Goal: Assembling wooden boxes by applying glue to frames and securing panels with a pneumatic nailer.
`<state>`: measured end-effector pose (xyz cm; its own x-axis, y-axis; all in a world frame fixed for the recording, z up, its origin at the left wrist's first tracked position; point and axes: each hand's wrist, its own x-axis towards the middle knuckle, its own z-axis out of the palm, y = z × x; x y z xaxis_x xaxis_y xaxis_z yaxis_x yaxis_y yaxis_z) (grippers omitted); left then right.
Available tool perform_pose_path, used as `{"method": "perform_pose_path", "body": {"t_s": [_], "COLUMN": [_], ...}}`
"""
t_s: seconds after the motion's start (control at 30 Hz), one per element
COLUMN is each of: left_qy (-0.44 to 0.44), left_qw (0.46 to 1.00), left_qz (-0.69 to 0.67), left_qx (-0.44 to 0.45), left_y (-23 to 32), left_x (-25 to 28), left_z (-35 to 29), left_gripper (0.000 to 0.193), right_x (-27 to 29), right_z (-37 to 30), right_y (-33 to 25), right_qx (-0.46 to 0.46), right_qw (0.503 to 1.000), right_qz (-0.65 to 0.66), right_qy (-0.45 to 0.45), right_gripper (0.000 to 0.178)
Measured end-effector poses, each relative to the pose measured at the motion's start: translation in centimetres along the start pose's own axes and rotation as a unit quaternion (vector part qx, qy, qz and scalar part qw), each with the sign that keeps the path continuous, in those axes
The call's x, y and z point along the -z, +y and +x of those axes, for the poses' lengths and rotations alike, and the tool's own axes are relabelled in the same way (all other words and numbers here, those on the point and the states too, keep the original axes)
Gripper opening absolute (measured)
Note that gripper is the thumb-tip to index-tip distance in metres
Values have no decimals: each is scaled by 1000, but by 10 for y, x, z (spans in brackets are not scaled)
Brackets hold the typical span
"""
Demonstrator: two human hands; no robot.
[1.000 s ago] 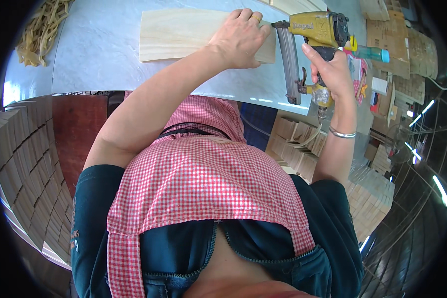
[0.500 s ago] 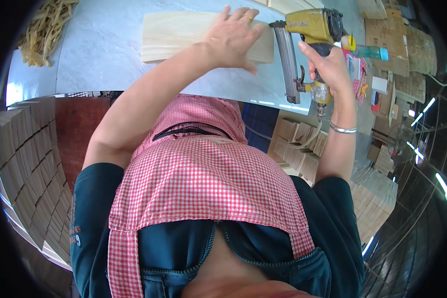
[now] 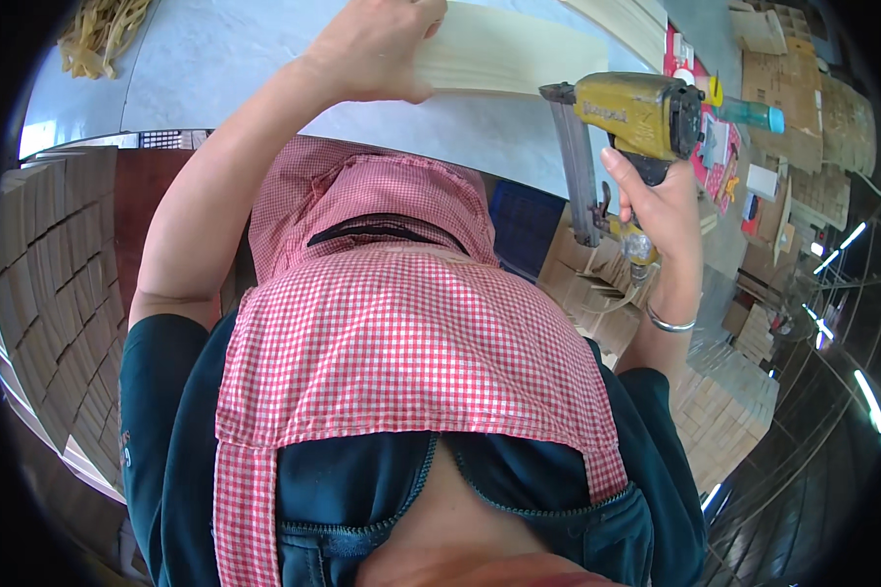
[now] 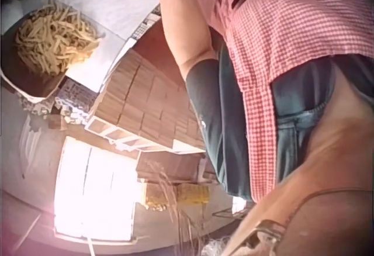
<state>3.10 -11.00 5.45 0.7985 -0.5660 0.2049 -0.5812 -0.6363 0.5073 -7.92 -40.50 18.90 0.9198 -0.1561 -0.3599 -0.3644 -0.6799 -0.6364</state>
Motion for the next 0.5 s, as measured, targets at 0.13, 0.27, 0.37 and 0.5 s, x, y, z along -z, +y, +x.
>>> {"method": "perform_pose_path", "body": {"t_s": [0.13, 0.27, 0.37, 0.5], "left_qy": [15, 9, 8, -54], "left_qw": [1000, 999, 998, 994], "left_qz": [-25, -41, -42, -58], "left_qx": [6, 29, 39, 74], "left_y": [3, 3, 5, 9], "left_x": [-8, -11, -11, -3], "left_z": [1, 1, 1, 4], "left_gripper": [38, 39, 39, 43], "right_x": [-6, -9, -11, -16], "right_z": [-3, -3, -4, -6], "right_y": [1, 2, 3, 9], "right_qx": [-2, 0, 0, -11], "right_qw": [1000, 1000, 999, 998], "right_qz": [3, 14, 36, 61], "right_qy": [-6, -9, -7, 7], "right_gripper": [25, 24, 23, 22]}}
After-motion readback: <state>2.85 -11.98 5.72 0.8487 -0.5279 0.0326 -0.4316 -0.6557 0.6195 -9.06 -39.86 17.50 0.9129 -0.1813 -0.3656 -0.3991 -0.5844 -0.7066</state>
